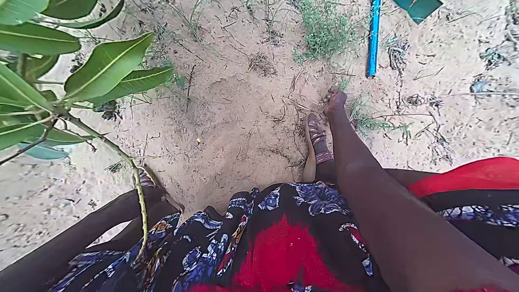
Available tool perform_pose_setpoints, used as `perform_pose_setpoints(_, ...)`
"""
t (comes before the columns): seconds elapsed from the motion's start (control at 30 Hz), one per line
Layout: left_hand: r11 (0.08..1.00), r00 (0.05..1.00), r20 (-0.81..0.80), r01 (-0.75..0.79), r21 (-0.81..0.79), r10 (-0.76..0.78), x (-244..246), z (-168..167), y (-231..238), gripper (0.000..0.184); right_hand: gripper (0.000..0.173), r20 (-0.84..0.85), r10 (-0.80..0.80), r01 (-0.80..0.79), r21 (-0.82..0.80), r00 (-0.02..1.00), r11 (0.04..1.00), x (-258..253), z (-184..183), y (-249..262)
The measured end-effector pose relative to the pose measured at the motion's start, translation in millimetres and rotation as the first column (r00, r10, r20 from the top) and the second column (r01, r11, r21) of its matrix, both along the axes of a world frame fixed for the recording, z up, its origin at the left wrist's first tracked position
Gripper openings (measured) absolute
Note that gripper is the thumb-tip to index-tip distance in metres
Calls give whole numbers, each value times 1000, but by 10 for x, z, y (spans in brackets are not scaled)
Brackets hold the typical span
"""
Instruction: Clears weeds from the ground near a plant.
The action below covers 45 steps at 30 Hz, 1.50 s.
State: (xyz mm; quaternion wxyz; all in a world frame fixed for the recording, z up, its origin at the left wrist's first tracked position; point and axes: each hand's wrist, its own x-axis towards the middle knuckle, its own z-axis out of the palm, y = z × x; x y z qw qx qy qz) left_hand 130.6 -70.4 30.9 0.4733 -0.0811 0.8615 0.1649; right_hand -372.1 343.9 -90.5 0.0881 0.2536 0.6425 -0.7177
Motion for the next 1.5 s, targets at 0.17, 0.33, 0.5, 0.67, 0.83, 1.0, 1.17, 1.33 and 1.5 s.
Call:
perform_pose_setpoints(0.17, 985, 985, 137, 123, -122, -106, -344, 128, 170, 35, 28, 15, -138, 137, -260, 990, 956, 221, 178, 145)
perform_pose_setpoints(0.33, 991, 999, 21, 43, -126, -40, -383, 242, 183, 39, 32, -143, 38, -7, 212, 989, 977, 80, 479, 284)
perform_pose_setpoints(0.5, 973, 990, 126, 89, -215, -63, -243, 234, 218, 39, 60, 24, 294, -277, 424, 955, 862, -10, 400, -39)
perform_pose_setpoints(0.67, 986, 991, 136, 21, -167, 2, 111, 88, 89, 33, 53, 196, 504, -495, 653, 841, 573, -85, 343, -374)
perform_pose_setpoints(0.83, 995, 983, 165, -75, -66, 85, 366, -175, -129, 35, 49, 300, 600, -573, 749, 742, 334, -96, 393, -608)
perform_pose_setpoints(1.0, 988, 987, 67, -149, 30, 146, 383, -223, -154, 34, 43, 324, 614, -578, 769, 720, 273, -17, 380, -759)
perform_pose_setpoints(1.17, 995, 995, 23, -99, 5, 99, 407, -388, -214, 34, 41, 298, 586, -528, 805, 753, 269, 50, 318, -821)
perform_pose_setpoints(1.33, 997, 997, 29, -76, -10, 76, 531, -514, -270, 34, 40, 256, 439, -464, 747, 861, 476, 335, 349, -913)
perform_pose_setpoints(1.5, 993, 993, -5, -116, -17, 116, 498, -381, -341, 33, 37, 194, 419, -436, 650, 887, 622, 448, 357, -947)
